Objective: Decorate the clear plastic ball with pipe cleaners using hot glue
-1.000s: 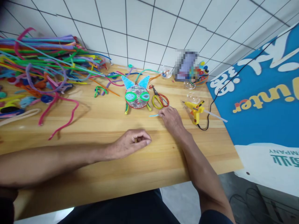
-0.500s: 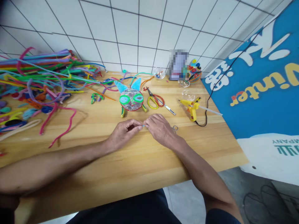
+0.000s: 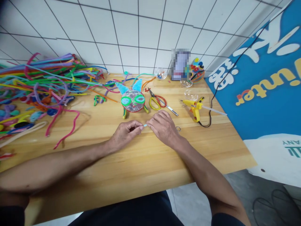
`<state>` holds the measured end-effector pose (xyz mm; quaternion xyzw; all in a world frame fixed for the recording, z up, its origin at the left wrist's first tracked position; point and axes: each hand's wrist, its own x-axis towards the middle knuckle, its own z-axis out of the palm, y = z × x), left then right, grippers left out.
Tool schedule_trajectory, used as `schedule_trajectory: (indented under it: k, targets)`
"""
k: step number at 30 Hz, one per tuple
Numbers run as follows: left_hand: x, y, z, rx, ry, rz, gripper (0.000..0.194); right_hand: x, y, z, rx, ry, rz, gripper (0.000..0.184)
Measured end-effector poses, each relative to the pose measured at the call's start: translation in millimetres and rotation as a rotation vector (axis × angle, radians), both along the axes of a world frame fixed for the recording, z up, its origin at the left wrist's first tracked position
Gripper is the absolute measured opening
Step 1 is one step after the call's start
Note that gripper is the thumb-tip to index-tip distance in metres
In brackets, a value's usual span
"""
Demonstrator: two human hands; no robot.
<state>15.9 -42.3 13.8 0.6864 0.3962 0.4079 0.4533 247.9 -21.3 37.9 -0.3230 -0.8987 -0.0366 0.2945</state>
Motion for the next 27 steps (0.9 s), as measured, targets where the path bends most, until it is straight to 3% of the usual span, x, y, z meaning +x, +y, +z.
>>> schedule_trajectory:
  k: [9, 15, 27]
  targets:
    - [0.1, 4.3, -2.6, -0.023, -0.036, 0.030, 0.027, 5.3, 6.2, -2.0, -0.047, 0.182, -0.010, 0.009]
    - [0.8, 5.7, -2.1, -0.053, -0.066, 0.051, 0.025, 10.5, 7.7, -2.4, -0.116, 0.195, -0.061, 0.006]
    - [-1.0, 7.7, -2.4, -0.087, -0.112, 0.089, 0.034, -0.2, 2.4, -3.9, -0.249, 0.275, -0.093, 0.011]
